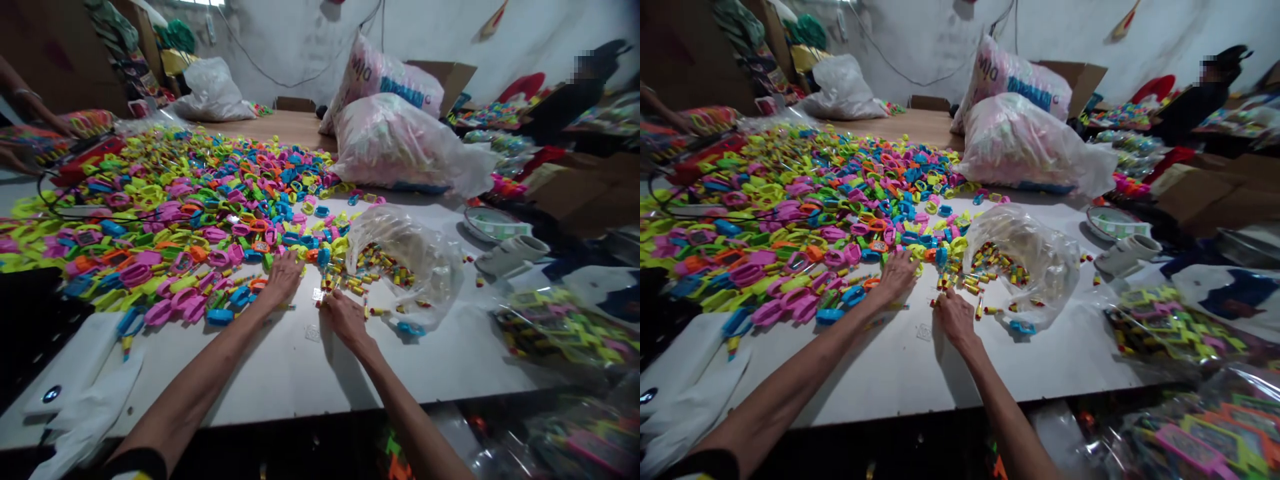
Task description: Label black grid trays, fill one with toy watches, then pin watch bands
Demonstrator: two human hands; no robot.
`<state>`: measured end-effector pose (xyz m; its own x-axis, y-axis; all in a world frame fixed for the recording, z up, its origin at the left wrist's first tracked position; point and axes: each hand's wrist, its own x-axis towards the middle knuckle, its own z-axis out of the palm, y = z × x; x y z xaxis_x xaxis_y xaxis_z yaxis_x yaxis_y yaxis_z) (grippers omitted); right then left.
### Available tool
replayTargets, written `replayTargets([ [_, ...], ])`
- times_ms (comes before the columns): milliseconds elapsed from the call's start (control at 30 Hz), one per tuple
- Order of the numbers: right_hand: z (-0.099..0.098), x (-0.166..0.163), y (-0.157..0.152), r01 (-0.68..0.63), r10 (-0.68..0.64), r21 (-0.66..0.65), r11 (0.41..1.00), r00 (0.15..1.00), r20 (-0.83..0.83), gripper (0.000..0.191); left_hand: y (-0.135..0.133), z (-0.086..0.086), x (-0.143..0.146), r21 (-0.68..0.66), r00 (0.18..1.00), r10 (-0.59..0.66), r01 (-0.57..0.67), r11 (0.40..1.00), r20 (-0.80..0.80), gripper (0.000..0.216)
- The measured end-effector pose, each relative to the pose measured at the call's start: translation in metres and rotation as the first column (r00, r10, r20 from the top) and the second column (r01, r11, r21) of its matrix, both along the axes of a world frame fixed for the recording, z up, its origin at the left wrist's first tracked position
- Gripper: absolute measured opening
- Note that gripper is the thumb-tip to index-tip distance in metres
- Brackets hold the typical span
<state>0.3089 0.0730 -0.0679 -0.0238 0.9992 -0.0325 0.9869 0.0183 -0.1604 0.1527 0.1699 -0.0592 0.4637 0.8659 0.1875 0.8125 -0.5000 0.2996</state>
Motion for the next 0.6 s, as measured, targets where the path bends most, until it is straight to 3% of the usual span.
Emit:
replayTargets([
  [100, -0.002, 0.003, 0.000, 0.034, -0.031, 0.029, 0.999, 0.995, -0.096, 0.019, 0.009, -0.012, 0.010, -0.098, 0.983, -0.011, 0.030, 0.995, 0.185, 0.028],
  [167, 0.000, 0.009, -0.002, 0.076, -0.064, 0.029, 0.997, 0.953, -0.298, 0.019, 0.005, -0.010, 0.006, -0.114, 0.970, 0.009, 0.019, 0.993, 0.244, 0.017],
  [233, 0.005, 0.012, -0.005, 0.121, -0.101, -0.004, 0.993, 0.806, -0.584, 0.019, -0.006, -0.002, -0.002, -0.145, 0.945, 0.042, 0.006, 0.989, 0.323, 0.008],
  [300, 0.013, 0.011, -0.008, 0.133, -0.130, -0.068, 0.989, 0.549, -0.826, 0.021, -0.023, 0.008, -0.010, -0.291, 0.842, 0.107, 0.061, 0.955, 0.528, 0.009],
  [367, 0.022, 0.004, -0.011, 0.104, -0.146, -0.119, 0.987, 0.309, -0.940, 0.025, -0.044, 0.016, -0.014, -0.513, 0.591, 0.299, 0.231, 0.827, 0.749, 0.012],
  [433, 0.031, -0.005, -0.014, 0.068, -0.154, -0.143, 0.987, 0.185, -0.971, 0.029, -0.064, 0.022, -0.017, -0.628, 0.352, 0.521, 0.404, 0.665, 0.778, 0.014],
  [500, 0.039, -0.012, -0.019, 0.010, -0.136, -0.136, 0.991, 0.168, -0.976, 0.027, -0.080, 0.024, -0.018, -0.674, 0.288, 0.617, 0.440, 0.594, 0.732, 0.017],
  [600, 0.047, -0.019, -0.026, -0.109, -0.100, -0.121, 0.987, 0.186, -0.977, 0.024, -0.094, 0.019, -0.023, -0.709, 0.323, 0.640, 0.447, 0.546, 0.697, 0.020],
])
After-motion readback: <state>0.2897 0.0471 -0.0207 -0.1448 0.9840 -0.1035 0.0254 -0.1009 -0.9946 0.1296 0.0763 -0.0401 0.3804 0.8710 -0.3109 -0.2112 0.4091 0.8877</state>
